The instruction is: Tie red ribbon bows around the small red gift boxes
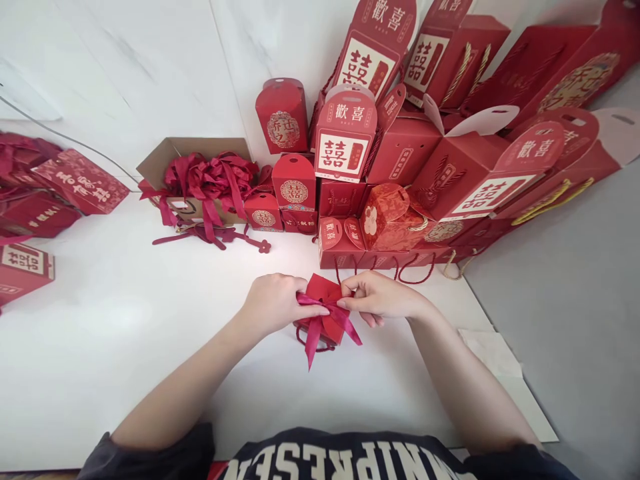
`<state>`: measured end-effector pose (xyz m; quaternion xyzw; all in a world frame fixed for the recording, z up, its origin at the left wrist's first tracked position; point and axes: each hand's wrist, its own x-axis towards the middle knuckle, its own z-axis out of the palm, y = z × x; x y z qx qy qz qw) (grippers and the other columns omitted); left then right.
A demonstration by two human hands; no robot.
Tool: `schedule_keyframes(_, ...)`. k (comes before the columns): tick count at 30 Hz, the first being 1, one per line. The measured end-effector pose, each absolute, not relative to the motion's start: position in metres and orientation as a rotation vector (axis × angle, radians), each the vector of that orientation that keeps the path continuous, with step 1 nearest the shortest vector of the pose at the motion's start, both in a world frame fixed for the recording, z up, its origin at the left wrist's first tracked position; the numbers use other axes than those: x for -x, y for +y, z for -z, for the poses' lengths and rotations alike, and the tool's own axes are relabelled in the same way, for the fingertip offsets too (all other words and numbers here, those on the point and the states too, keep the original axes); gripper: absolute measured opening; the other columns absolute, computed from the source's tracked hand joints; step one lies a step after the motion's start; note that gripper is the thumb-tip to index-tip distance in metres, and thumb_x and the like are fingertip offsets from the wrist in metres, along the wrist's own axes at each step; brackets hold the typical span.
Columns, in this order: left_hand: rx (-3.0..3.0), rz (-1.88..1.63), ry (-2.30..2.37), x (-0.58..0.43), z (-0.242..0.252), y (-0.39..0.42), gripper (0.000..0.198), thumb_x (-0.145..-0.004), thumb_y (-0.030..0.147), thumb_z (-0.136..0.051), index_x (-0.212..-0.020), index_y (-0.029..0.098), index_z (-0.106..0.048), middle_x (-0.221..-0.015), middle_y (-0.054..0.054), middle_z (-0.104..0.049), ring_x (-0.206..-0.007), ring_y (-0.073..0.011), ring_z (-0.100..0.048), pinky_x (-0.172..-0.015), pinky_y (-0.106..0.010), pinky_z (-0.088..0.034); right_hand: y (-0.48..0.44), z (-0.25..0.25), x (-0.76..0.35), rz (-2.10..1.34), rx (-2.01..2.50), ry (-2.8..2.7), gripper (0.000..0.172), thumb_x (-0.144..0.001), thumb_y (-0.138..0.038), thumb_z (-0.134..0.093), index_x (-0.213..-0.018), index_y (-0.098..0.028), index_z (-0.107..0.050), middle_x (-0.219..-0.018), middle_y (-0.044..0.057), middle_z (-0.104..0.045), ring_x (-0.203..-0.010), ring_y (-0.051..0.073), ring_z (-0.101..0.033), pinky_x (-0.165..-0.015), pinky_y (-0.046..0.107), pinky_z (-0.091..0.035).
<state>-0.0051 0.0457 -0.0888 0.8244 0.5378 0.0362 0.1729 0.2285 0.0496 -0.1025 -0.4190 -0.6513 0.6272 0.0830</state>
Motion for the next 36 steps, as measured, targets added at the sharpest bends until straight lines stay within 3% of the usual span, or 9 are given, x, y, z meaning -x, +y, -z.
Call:
schedule_keyframes(8,-2.262,-0.248,1.590,-0.003,0.094,0.045,0.067,-0.072,0.079,-0.048,-0.050,0.018,-0.036,-0.047,0.001,-0.044,-0.046,-0.0120,-0.034,-0.052,-0.027,-0.020,0.048,0.095,-0.229,-1.894,1.207,-1.999,0.032,-0.089,-0.050,-0.051,-0.081,-0.020,-0.054,-0.048,-0.005,-0.056,-0.035,0.009,-0.047,-0.039,0.022,-0.040)
schedule_keyframes(11,-2.253,-0.228,1.559,-0.005,0.095,0.044,0.064,-0.070,0.077,-0.052,-0.051,0.018,-0.038,-0.048,0.002,-0.047,-0.046,-0.0117,-0.035,-0.052,-0.026,-0.022,0.047,0.093,-0.227,-1.458,1.194,-2.152,0.037,-0.091,-0.050,-0.050,-0.072,-0.019,-0.055,-0.055,-0.003,-0.051,-0.048,0.010,-0.048,-0.048,0.023,-0.038)
schedule_keyframes(13,-2.265,-0.211,1.552,-0.005,0.094,0.044,0.062,-0.071,0.075,-0.053,-0.051,0.018,-0.040,-0.049,0.002,-0.048,-0.046,-0.0114,-0.035,-0.052,-0.026,-0.022,0.047,0.093,-0.224,-1.045,1.158,-2.239,0.036,-0.089,-0.045,-0.055,-0.066,-0.018,-0.056,-0.070,0.000,-0.053,-0.066,0.013,-0.052,-0.061,0.026,-0.041)
schedule_keyframes(15,-2.284,-0.200,1.557,-0.005,0.094,0.045,0.062,-0.071,0.075,-0.054,-0.051,0.018,-0.041,-0.049,0.002,-0.047,-0.045,-0.0112,-0.033,-0.052,-0.026,-0.021,0.047,0.096,-0.222,-0.853,1.101,-2.259,0.030,-0.087,-0.039,-0.061,-0.066,-0.018,-0.057,-0.087,0.004,-0.054,-0.084,0.017,-0.054,-0.074,0.030,-0.044)
schedule_keyframes(19,-2.308,-0.175,1.548,-0.004,0.095,0.045,0.062,-0.072,0.077,-0.051,-0.053,0.018,-0.045,-0.049,0.001,-0.049,-0.046,-0.0116,-0.035,-0.052,-0.027,-0.020,0.054,0.107,-0.223,-1.037,1.021,-2.211,0.025,-0.088,-0.030,-0.061,-0.066,-0.018,-0.055,-0.108,0.006,-0.054,-0.095,0.017,-0.056,-0.080,0.031,-0.045)
schedule_keyframes(23,-2.312,-0.154,1.553,-0.005,0.097,0.044,0.061,-0.073,0.078,-0.049,-0.056,0.019,-0.050,-0.054,0.000,-0.054,-0.048,-0.0124,-0.039,-0.052,-0.027,-0.020,0.060,0.115,-0.226,-1.173,0.983,-2.188,0.026,-0.089,-0.028,-0.058,-0.066,-0.018,-0.052,-0.104,0.004,-0.057,-0.091,0.015,-0.058,-0.076,0.029,-0.044)
schedule_keyframes(29,-2.275,-0.141,1.512,-0.003,0.093,0.045,0.059,-0.074,0.074,-0.053,-0.055,0.018,-0.045,-0.051,0.002,-0.050,-0.048,-0.0119,-0.038,-0.052,-0.026,-0.023,0.060,0.112,-0.226,-1.227,0.980,-2.161,0.027,-0.091,-0.032,-0.056,-0.068,-0.018,-0.055,-0.104,0.004,-0.059,-0.091,0.016,-0.058,-0.077,0.029,-0.045)
schedule_keyframes(33,-2.179,-0.122,1.341,0.005,0.079,0.049,0.055,-0.072,0.069,-0.060,-0.058,0.018,-0.047,-0.057,0.004,-0.048,-0.052,-0.0108,-0.041,-0.053,-0.025,-0.029,0.058,0.106,-0.228,-1.301,0.988,-2.106,0.032,-0.093,-0.040,-0.053,-0.071,-0.018,-0.060,-0.118,0.006,-0.057,-0.110,0.020,-0.055,-0.091,0.035,-0.044)
schedule_keyframes(36,-2.126,-0.149,1.216,0.008,0.073,0.050,0.048,-0.079,0.062,-0.059,-0.059,0.018,-0.054,-0.069,0.002,-0.051,-0.063,-0.0118,-0.049,-0.062,-0.025,-0.037,0.058,0.103,-0.230,-1.334,0.953,-2.113,0.029,-0.090,-0.042,-0.058,-0.072,-0.020,-0.064,-0.129,0.005,-0.054,-0.124,0.023,-0.048,-0.100,0.039,-0.040)
